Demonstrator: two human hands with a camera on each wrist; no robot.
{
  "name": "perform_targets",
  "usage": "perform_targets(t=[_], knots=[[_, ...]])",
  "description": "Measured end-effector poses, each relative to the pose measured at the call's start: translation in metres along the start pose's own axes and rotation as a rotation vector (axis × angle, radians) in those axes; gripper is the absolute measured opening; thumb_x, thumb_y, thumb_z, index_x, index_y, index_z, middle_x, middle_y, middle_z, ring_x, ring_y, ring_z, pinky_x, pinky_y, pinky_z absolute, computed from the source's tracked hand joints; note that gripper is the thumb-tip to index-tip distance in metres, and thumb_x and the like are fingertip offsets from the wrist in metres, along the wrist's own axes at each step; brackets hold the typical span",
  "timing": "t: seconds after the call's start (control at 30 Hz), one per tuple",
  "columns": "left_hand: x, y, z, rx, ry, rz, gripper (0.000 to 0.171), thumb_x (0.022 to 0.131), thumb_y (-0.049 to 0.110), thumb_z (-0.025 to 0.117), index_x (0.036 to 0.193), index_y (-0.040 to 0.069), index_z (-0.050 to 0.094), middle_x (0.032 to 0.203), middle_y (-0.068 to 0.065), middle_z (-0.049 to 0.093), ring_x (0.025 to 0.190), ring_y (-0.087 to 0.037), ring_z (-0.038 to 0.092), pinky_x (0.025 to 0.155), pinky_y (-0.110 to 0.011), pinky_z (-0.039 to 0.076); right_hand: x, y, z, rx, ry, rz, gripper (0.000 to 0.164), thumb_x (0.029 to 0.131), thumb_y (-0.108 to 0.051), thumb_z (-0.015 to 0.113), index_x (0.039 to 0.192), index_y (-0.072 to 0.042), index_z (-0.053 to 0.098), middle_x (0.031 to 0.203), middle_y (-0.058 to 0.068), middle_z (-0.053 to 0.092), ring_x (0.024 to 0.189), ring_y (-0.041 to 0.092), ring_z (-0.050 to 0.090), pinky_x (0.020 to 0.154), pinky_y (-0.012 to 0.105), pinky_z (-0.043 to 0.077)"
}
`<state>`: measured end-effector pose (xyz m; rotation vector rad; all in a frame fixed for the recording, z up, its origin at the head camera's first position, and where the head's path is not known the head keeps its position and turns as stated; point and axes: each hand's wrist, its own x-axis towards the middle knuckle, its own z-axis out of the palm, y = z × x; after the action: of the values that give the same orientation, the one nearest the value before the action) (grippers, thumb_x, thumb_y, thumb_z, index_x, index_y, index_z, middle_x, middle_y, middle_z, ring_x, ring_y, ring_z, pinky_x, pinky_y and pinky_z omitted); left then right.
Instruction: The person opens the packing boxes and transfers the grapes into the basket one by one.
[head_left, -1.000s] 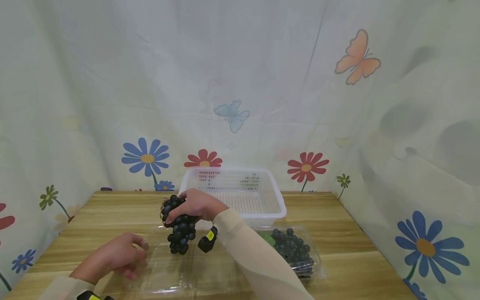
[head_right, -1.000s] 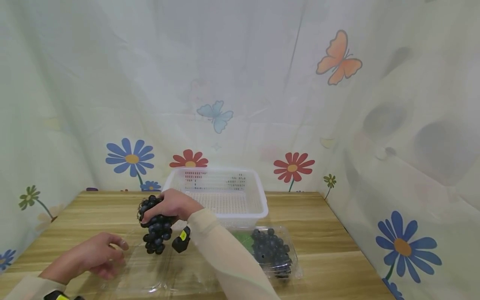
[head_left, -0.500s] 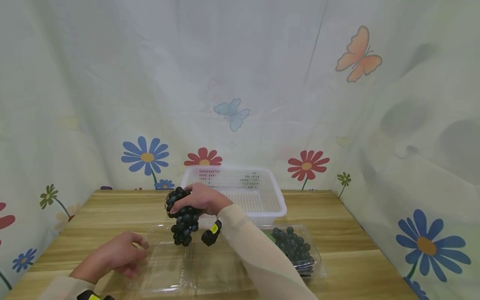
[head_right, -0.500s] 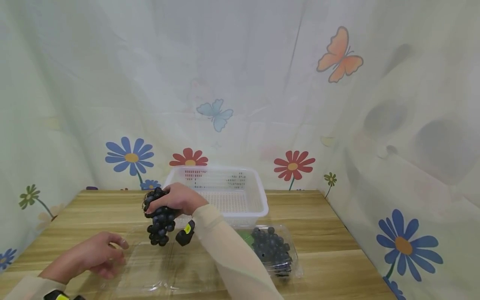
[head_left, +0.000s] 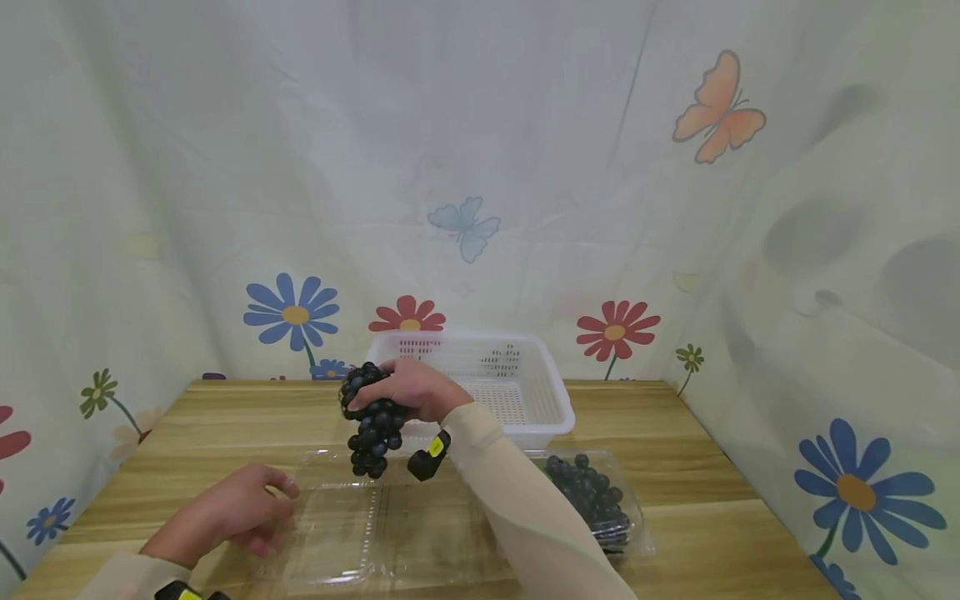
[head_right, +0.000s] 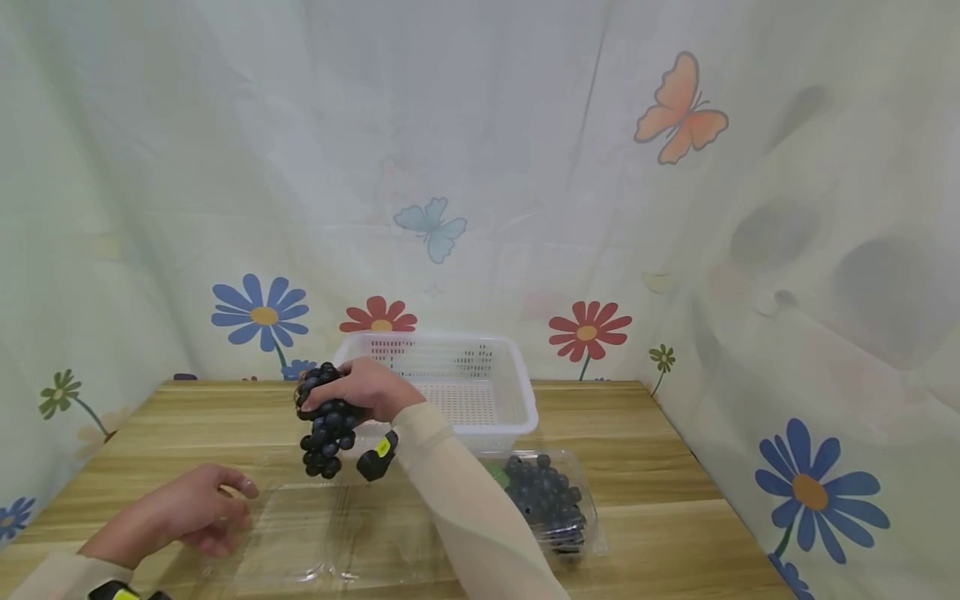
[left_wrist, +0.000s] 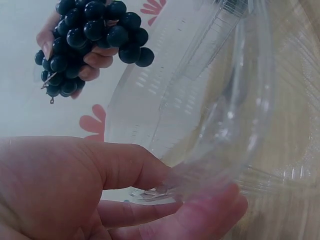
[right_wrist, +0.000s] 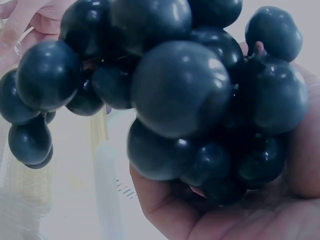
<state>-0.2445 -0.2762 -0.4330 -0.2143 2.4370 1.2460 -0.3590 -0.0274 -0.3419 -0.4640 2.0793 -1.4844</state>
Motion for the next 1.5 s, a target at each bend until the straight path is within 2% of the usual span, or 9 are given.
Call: perform_targets(t=[0.4, 0.67, 0.9, 1.17, 1.3, 1.5], knots=[[-0.002, -0.001, 0.001, -0.021, 0.003, 0.035, 0.036, 0.093, 0.002, 0.063, 0.127, -0.01, 0.057, 0.089, -0.011, 0.068, 0.06, -0.019, 0.064, 0.057, -0.034, 0.063, 0.004, 0.0, -0.01, 0.092, 0.056, 0.002, 0.047, 0.075, -0.026, 0.088, 0.111, -0.008, 0.064, 0.103, 0.012, 0.069, 0.087, 0.025, 0.071, 0.08, 0.044, 0.065], [-0.002, -0.002, 0.001, -0.03, 0.001, 0.039, 0.037, 0.093, 0.002, 0.063, 0.127, -0.011, 0.056, 0.087, -0.012, 0.068, 0.06, -0.02, 0.066, 0.057, -0.035, 0.063, 0.006, -0.004, -0.017, 0.161, 0.067, -0.019, 0.037, 0.077, -0.02, 0.087, 0.107, -0.01, 0.07, 0.099, 0.009, 0.07, 0.082, 0.024, 0.072, 0.075, 0.041, 0.066], [-0.001, -0.001, 0.001, -0.02, 0.009, 0.008, 0.039, 0.091, 0.003, 0.064, 0.127, -0.008, 0.058, 0.086, -0.013, 0.068, 0.061, -0.021, 0.067, 0.058, -0.035, 0.063, 0.01, -0.008, -0.022, 0.246, 0.104, -0.064, 0.03, 0.077, -0.014, 0.085, 0.106, -0.013, 0.075, 0.097, 0.007, 0.07, 0.079, 0.023, 0.072, 0.07, 0.042, 0.066], [-0.001, 0.001, 0.0, -0.011, 0.0, -0.009, 0.038, 0.093, 0.004, 0.064, 0.128, -0.008, 0.058, 0.087, -0.013, 0.069, 0.063, -0.021, 0.067, 0.059, -0.034, 0.063, 0.015, -0.013, -0.027, 0.25, 0.204, -0.034, 0.036, 0.075, -0.022, 0.089, 0.105, -0.01, 0.074, 0.099, 0.01, 0.073, 0.084, 0.023, 0.071, 0.074, 0.041, 0.066], [-0.002, 0.001, 0.0, -0.012, 0.001, -0.004, 0.038, 0.092, 0.003, 0.064, 0.128, -0.009, 0.057, 0.088, -0.013, 0.069, 0.064, -0.022, 0.068, 0.059, -0.034, 0.063, 0.017, -0.013, -0.031, 0.255, 0.228, -0.023, 0.039, 0.074, -0.024, 0.09, 0.105, -0.009, 0.072, 0.098, 0.009, 0.072, 0.084, 0.021, 0.07, 0.073, 0.039, 0.065], [-0.002, 0.002, -0.001, -0.018, -0.007, -0.022, 0.038, 0.093, 0.003, 0.063, 0.129, -0.008, 0.057, 0.089, -0.013, 0.069, 0.066, -0.022, 0.069, 0.06, -0.035, 0.063, 0.018, -0.014, -0.034, 0.268, 0.236, -0.019, 0.036, 0.075, -0.024, 0.089, 0.104, -0.01, 0.073, 0.095, 0.007, 0.072, 0.081, 0.02, 0.07, 0.069, 0.037, 0.065]])
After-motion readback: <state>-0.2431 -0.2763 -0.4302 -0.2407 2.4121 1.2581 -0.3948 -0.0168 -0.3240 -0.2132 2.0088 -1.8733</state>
